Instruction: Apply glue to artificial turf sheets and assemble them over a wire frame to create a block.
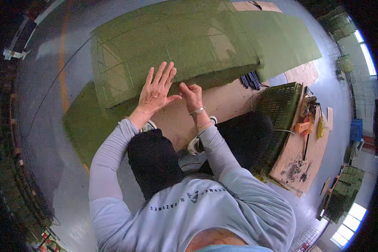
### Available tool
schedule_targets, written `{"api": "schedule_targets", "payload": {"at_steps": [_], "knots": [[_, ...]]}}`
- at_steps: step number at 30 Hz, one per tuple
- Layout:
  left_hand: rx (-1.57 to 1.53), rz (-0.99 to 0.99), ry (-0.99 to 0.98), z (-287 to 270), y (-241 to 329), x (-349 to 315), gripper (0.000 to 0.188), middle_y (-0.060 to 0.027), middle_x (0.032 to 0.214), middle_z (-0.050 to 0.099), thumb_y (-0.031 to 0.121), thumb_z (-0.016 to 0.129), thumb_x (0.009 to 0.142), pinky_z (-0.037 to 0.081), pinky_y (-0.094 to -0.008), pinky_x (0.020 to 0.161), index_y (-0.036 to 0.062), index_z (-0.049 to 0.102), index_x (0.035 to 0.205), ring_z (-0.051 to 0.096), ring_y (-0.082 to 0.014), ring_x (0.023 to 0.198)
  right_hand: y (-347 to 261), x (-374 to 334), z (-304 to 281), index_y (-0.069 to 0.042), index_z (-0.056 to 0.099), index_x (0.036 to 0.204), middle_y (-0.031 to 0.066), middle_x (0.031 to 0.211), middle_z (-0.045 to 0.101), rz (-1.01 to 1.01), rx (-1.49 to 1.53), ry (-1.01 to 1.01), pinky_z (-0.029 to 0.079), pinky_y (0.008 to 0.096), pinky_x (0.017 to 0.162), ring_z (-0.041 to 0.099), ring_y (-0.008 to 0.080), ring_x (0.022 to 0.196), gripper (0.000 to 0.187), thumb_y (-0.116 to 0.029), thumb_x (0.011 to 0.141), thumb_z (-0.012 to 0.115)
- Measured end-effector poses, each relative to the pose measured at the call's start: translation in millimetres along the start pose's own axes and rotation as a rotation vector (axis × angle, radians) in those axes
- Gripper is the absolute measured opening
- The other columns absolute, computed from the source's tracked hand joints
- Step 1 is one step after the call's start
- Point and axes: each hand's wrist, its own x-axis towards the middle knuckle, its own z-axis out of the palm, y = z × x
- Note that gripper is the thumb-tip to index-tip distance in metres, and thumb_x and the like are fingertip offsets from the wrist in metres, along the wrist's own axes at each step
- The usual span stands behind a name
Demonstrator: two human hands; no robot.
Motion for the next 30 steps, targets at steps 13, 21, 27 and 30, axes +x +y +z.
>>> {"api": "schedule_targets", "payload": {"at_steps": [13, 21, 27, 30], "knots": [[0.018, 0.017, 0.010, 7.4, 10.1, 12.1, 0.101, -0.0090, 0.154, 0.017, 0.073, 0.037, 0.076, 0.018, -0.0453, 0.113, 0.0020, 0.023, 0.145, 0.015, -0.0267, 0.142, 7.9, 3.6, -7.3, -0.002, 0.062, 0.059, -0.0063, 0.055, 0.049, 0.032, -0.041, 0.033, 0.027, 0.0250, 0.045, 0.039, 0.0038, 0.051, 0.033, -0.025, 0.081, 0.072], [0.032, 0.060, 0.023, 2.0, 11.0, 18.9, 0.096, -0.0066, 0.154, 0.018, 0.073, 0.038, 0.076, 0.016, -0.0452, 0.114, 0.0073, 0.027, 0.145, 0.015, -0.0262, 0.142, -1.2, 3.4, -11.7, -0.001, 0.061, 0.064, 0.0012, 0.059, 0.059, 0.021, -0.097, 0.002, 0.038, 0.0266, 0.049, 0.051, 0.0075, 0.055, 0.033, -0.026, 0.084, 0.069], [0.025, 0.013, -0.007, 1.0, 4.3, 10.6, 0.102, -0.0132, 0.153, 0.018, 0.072, 0.044, 0.074, 0.017, -0.0454, 0.114, 0.0002, 0.026, 0.143, 0.015, -0.0277, 0.142, -65.7, -20.1, -17.6, 0.001, 0.064, 0.077, 0.0076, 0.070, 0.064, -0.364, -0.990, 0.121, 0.042, 0.0314, 0.052, 0.057, 0.0162, 0.059, 0.027, -0.022, 0.090, 0.060], [0.067, 0.015, -0.066, -7.1, 10.2, 15.2, 0.106, -0.0160, 0.152, 0.018, 0.074, 0.048, 0.071, 0.014, -0.0443, 0.114, -0.0014, 0.027, 0.143, 0.014, -0.0284, 0.142, -117.7, 8.8, -3.3, 0.001, 0.054, 0.114, 0.0162, 0.118, 0.056, -0.740, -1.118, -0.003, 0.045, 0.0390, 0.084, 0.055, 0.0315, 0.103, 0.031, -0.018, 0.090, 0.055]]}}
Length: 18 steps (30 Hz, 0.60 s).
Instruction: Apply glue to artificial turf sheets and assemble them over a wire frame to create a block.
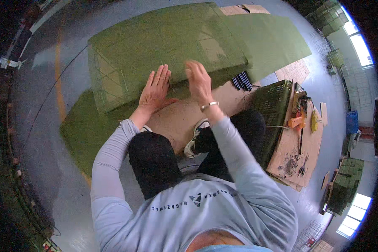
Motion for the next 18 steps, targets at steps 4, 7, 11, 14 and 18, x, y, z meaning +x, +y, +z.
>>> {"api": "schedule_targets", "payload": {"at_steps": [4, 7, 11, 14, 18], "knots": [[0.021, -0.028, 0.056, 6.2, 1.7, 1.6, 0.110, -0.0191, 0.151, 0.018, 0.074, 0.051, 0.069, 0.013, -0.0445, 0.115, -0.0047, 0.026, 0.142, 0.015, -0.0310, 0.141, 24.9, 19.4, 19.3, -0.001, 0.040, 0.134, 0.0152, 0.141, 0.039, -0.481, -0.293, -0.328, 0.031, 0.0434, 0.106, 0.037, 0.0294, 0.130, 0.059, -0.030, 0.086, 0.058], [0.062, -0.014, 0.009, 6.4, 2.7, -0.9, 0.110, -0.0198, 0.151, 0.018, 0.073, 0.051, 0.069, 0.012, -0.0448, 0.115, -0.0052, 0.026, 0.142, 0.016, -0.0313, 0.141, 31.6, 15.4, 25.1, -0.001, 0.037, 0.136, 0.0130, 0.144, 0.036, -0.530, -0.323, -0.350, 0.027, 0.0448, 0.108, 0.032, 0.0264, 0.135, 0.072, -0.038, 0.080, 0.060], [-0.080, -0.038, 0.067, 16.1, 2.3, -4.9, 0.109, -0.0198, 0.151, 0.019, 0.066, 0.060, 0.067, 0.014, -0.0440, 0.115, -0.0070, 0.026, 0.141, 0.015, -0.0315, 0.142, 31.9, 12.4, 28.3, -0.003, 0.035, 0.138, 0.0115, 0.145, 0.035, -0.560, -0.364, -0.410, 0.027, 0.0442, 0.108, 0.032, 0.0245, 0.135, 0.075, -0.040, 0.077, 0.061], [0.011, -0.033, 0.103, 22.1, 3.5, -7.0, 0.110, -0.0195, 0.151, 0.018, 0.066, 0.060, 0.066, 0.014, -0.0445, 0.114, -0.0063, 0.026, 0.141, 0.015, -0.0317, 0.141, 27.0, 9.2, 31.8, -0.008, 0.039, 0.137, 0.0077, 0.143, 0.039, -0.541, -0.433, -0.311, 0.031, 0.0454, 0.105, 0.035, 0.0226, 0.133, 0.057, -0.021, 0.084, 0.052], [0.071, -0.028, 0.132, 27.5, 4.9, -2.7, 0.104, -0.0175, 0.152, 0.017, 0.066, 0.054, 0.071, 0.011, -0.0451, 0.115, -0.0029, 0.024, 0.143, 0.015, -0.0312, 0.142, 35.0, -3.8, 40.4, -0.007, 0.036, 0.139, 0.0086, 0.147, 0.033, -0.486, -0.481, -0.182, 0.029, 0.0447, 0.107, 0.032, 0.0233, 0.136, 0.055, -0.015, 0.086, 0.047]]}}
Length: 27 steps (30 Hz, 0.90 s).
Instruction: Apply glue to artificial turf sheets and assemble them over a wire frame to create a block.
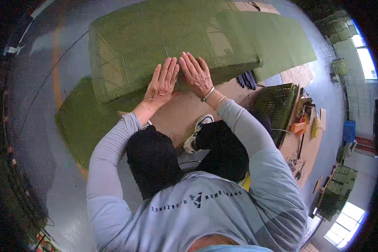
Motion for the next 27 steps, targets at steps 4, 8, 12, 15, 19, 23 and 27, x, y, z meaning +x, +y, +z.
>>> {"api": "schedule_targets", "payload": {"at_steps": [4, 8, 12, 15, 19, 23, 27], "knots": [[0.257, 0.032, -0.037, -2.8, -0.1, -7.5, 0.099, -0.0158, 0.153, 0.015, 0.066, 0.048, 0.076, 0.008, -0.0446, 0.115, -0.0004, 0.022, 0.144, 0.013, -0.0299, 0.142, -10.7, -9.4, -14.7, -0.001, 0.029, 0.140, 0.0150, 0.149, 0.027, 0.017, 0.049, -0.079, 0.025, 0.0435, 0.110, 0.029, 0.0269, 0.137, 0.061, -0.012, 0.083, 0.047], [0.347, 0.007, -0.008, 3.8, -3.6, -15.8, 0.096, -0.0163, 0.153, 0.016, 0.065, 0.046, 0.078, 0.006, -0.0441, 0.116, -0.0002, 0.022, 0.145, 0.013, -0.0304, 0.142, -9.0, 12.2, -29.3, 0.002, 0.028, 0.140, 0.0180, 0.147, 0.029, -0.068, 0.110, -0.170, 0.024, 0.0428, 0.111, 0.029, 0.0295, 0.136, 0.070, -0.029, 0.083, 0.056], [0.004, 0.009, -0.065, -8.8, -0.7, -13.6, 0.096, -0.0179, 0.152, 0.019, 0.064, 0.048, 0.079, 0.006, -0.0424, 0.116, -0.0033, 0.024, 0.143, 0.015, -0.0320, 0.141, -5.7, 25.1, -18.3, 0.002, 0.026, 0.140, 0.0183, 0.146, 0.030, -0.191, 0.161, -0.147, 0.023, 0.0420, 0.112, 0.029, 0.0293, 0.136, 0.076, -0.041, 0.084, 0.055], [-0.043, 0.009, -0.110, -21.1, -8.6, -22.3, 0.096, -0.0193, 0.151, 0.020, 0.063, 0.050, 0.079, 0.010, -0.0414, 0.116, -0.0059, 0.024, 0.142, 0.017, -0.0321, 0.141, -11.6, 19.1, -13.3, 0.002, 0.026, 0.140, 0.0179, 0.145, 0.032, -0.132, 0.204, -0.106, 0.024, 0.0419, 0.111, 0.030, 0.0289, 0.136, 0.081, -0.047, 0.082, 0.055], [-0.274, -0.053, 0.071, -24.3, -33.9, -44.8, 0.098, -0.0208, 0.150, 0.022, 0.062, 0.053, 0.078, 0.016, -0.0415, 0.115, -0.0074, 0.024, 0.141, 0.017, -0.0317, 0.141, -18.1, 16.3, -5.5, 0.003, 0.025, 0.140, 0.0180, 0.145, 0.033, -0.051, 0.163, -0.091, 0.028, 0.0437, 0.109, 0.034, 0.0296, 0.133, 0.082, -0.040, 0.080, 0.061], [-0.122, -0.102, 0.019, -16.4, -45.0, -50.5, 0.098, -0.0205, 0.150, 0.022, 0.064, 0.046, 0.079, 0.021, -0.0433, 0.113, -0.0075, 0.022, 0.142, 0.021, -0.0327, 0.139, -22.0, 15.0, -0.7, 0.003, 0.025, 0.140, 0.0197, 0.144, 0.033, -0.009, 0.175, 0.031, 0.028, 0.0465, 0.107, 0.035, 0.0313, 0.132, 0.083, -0.036, 0.078, 0.064], [-0.083, -0.114, 0.041, -11.4, -43.3, -45.8, 0.098, -0.0202, 0.150, 0.021, 0.065, 0.046, 0.079, 0.018, -0.0435, 0.113, -0.0070, 0.025, 0.141, 0.020, -0.0315, 0.140, -28.8, -1.1, 11.0, 0.004, 0.027, 0.139, 0.0205, 0.144, 0.033, 0.015, -0.023, 0.046, 0.027, 0.0471, 0.108, 0.034, 0.0331, 0.133, 0.083, -0.035, 0.077, 0.065]]}}
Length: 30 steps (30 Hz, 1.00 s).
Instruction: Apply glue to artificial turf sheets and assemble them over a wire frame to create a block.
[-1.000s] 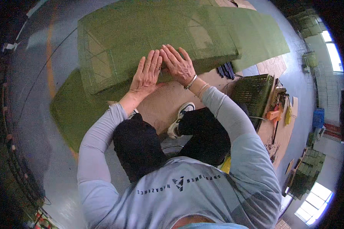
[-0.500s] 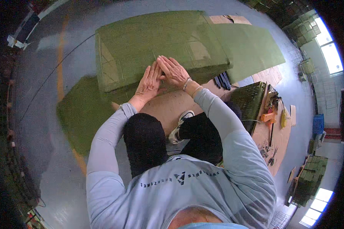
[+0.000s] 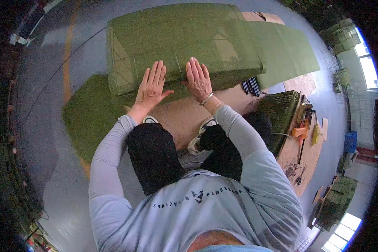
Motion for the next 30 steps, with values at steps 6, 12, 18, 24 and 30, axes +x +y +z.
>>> {"api": "schedule_targets", "payload": {"at_steps": [6, 12, 18, 24, 30], "knots": [[0.084, -0.054, -0.051, 3.1, 1.5, -7.5, 0.102, -0.0191, 0.151, 0.018, 0.065, 0.055, 0.073, 0.012, -0.0445, 0.115, -0.0047, 0.025, 0.142, 0.015, -0.0313, 0.141, -17.5, 27.2, -20.8, 0.004, 0.030, 0.138, 0.0201, 0.145, 0.032, -0.060, 0.164, -0.103, 0.025, 0.0452, 0.110, 0.029, 0.0314, 0.136, 0.077, -0.044, 0.083, 0.055], [0.049, -0.116, -0.120, -0.3, 2.7, -11.7, 0.107, -0.0215, 0.150, 0.019, 0.064, 0.060, 0.069, 0.010, -0.0454, 0.115, -0.0057, 0.024, 0.142, 0.014, -0.0327, 0.141, -39.4, 51.1, -6.8, 0.003, 0.032, 0.138, 0.0183, 0.144, 0.035, -0.127, 0.202, -0.158, 0.025, 0.0434, 0.110, 0.033, 0.0293, 0.134, 0.074, -0.050, 0.087, 0.047], [-0.075, -0.111, -0.080, 0.9, 4.6, -24.5, 0.101, -0.0218, 0.151, 0.016, 0.048, 0.068, 0.070, 0.011, -0.0459, 0.115, -0.0071, 0.023, 0.141, 0.013, -0.0332, 0.142, -56.5, 35.8, -1.6, -0.001, 0.036, 0.137, 0.0155, 0.144, 0.035, -0.022, 0.110, -0.041, 0.026, 0.0470, 0.108, 0.032, 0.0260, 0.135, 0.066, -0.040, 0.086, 0.049], [0.114, -0.076, -0.090, -5.4, -0.3, -31.6, 0.099, -0.0226, 0.150, 0.017, 0.053, 0.062, 0.075, 0.014, -0.0449, 0.115, -0.0058, 0.021, 0.143, 0.018, -0.0344, 0.140, -63.7, 24.0, -12.9, -0.004, 0.036, 0.138, 0.0143, 0.145, 0.036, -0.064, 0.098, -0.094, 0.028, 0.0466, 0.107, 0.033, 0.0286, 0.134, 0.056, -0.029, 0.089, 0.049], [-0.241, 0.012, 0.017, -21.4, -40.8, -24.7, 0.099, -0.0197, 0.149, 0.023, 0.058, 0.056, 0.077, 0.022, -0.0455, 0.113, -0.0044, 0.018, 0.143, 0.024, -0.0326, 0.138, -41.1, 62.9, -14.7, 0.000, 0.037, 0.135, 0.0171, 0.142, 0.038, -0.201, 0.229, -0.071, 0.028, 0.0447, 0.108, 0.036, 0.0296, 0.132, 0.072, -0.052, 0.088, 0.046]]}}
